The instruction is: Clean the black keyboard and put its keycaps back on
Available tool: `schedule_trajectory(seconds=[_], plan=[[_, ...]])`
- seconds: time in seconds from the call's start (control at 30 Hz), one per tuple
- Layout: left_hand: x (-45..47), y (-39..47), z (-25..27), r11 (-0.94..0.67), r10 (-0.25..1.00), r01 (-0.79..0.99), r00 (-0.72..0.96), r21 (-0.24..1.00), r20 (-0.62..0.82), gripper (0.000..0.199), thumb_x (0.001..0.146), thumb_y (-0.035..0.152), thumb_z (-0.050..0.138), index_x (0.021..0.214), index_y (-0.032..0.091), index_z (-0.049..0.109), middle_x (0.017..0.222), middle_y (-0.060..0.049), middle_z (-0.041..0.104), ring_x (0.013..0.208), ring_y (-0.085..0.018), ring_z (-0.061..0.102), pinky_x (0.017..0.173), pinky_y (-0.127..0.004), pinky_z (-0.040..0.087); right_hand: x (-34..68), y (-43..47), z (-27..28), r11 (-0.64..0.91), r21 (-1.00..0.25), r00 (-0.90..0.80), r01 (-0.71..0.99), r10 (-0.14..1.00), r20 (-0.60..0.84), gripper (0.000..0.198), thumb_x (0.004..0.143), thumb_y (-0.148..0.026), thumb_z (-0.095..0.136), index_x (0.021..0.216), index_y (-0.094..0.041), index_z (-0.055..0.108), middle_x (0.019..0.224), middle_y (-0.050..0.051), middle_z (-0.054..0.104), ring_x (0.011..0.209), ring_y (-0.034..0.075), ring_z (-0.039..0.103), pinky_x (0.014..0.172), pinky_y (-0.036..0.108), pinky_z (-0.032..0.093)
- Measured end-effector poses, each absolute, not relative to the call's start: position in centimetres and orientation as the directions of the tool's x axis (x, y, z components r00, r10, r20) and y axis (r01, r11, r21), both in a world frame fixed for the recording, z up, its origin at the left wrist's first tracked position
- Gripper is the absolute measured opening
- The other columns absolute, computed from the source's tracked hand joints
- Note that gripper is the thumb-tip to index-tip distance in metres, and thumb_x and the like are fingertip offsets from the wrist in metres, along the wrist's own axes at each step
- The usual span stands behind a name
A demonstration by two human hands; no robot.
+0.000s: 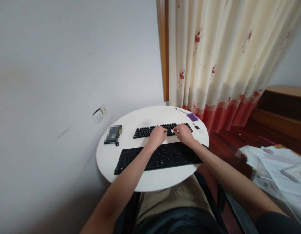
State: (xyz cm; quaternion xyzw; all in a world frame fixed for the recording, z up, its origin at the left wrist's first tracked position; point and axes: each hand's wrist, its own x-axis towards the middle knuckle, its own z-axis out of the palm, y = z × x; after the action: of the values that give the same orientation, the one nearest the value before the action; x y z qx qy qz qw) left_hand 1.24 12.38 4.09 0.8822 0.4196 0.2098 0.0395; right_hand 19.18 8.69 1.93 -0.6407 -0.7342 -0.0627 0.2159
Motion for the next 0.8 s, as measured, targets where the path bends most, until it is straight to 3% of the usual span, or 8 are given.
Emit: schedule_trajectory(seconds=[0.17, 0.43, 0.8], plan=[[2.2, 14.4, 2.1, -0.591, 0.803, 0.772, 0.538, 0.233, 0.255, 0.024, 0.088, 0.018, 0.059, 0.099, 0.024, 0.079, 0.098, -0.007, 0.077, 0.097, -0.022, 0.069, 0.090, -0.030, 0.051, 19.1, 10.5, 0.8, 0.143, -0.141, -0.096, 0.980, 0.951, 0.294, 0.025, 0.092, -0.018, 0.055, 0.096, -0.019, 0.079, 0.097, 0.013, 0.074, 0.098, 0.025, 0.064, 0.083, 0.030, 0.045], [2.1, 15.1, 0.0, -0.570, 0.816, 0.802, 0.528, 0.179, 0.235, 0.031, 0.090, 0.025, 0.060, 0.117, 0.021, 0.074, 0.114, -0.013, 0.069, 0.113, -0.028, 0.060, 0.099, -0.035, 0.048, 19.1, 11.3, 0.1, 0.157, -0.101, -0.130, 0.982, 0.964, 0.230, 0.030, 0.094, -0.019, 0.053, 0.112, -0.022, 0.077, 0.111, 0.014, 0.070, 0.110, 0.028, 0.059, 0.087, 0.031, 0.045], [2.2, 14.5, 0.1, -0.584, 0.809, 0.785, 0.543, 0.205, 0.225, 0.018, 0.087, 0.028, 0.065, 0.097, 0.027, 0.081, 0.108, -0.008, 0.073, 0.110, -0.026, 0.062, 0.097, -0.033, 0.048, 18.5, 10.9, 0.4, 0.168, -0.095, -0.145, 0.981, 0.967, 0.211, 0.021, 0.090, -0.020, 0.061, 0.098, -0.019, 0.080, 0.108, 0.014, 0.070, 0.110, 0.028, 0.059, 0.090, 0.030, 0.046]])
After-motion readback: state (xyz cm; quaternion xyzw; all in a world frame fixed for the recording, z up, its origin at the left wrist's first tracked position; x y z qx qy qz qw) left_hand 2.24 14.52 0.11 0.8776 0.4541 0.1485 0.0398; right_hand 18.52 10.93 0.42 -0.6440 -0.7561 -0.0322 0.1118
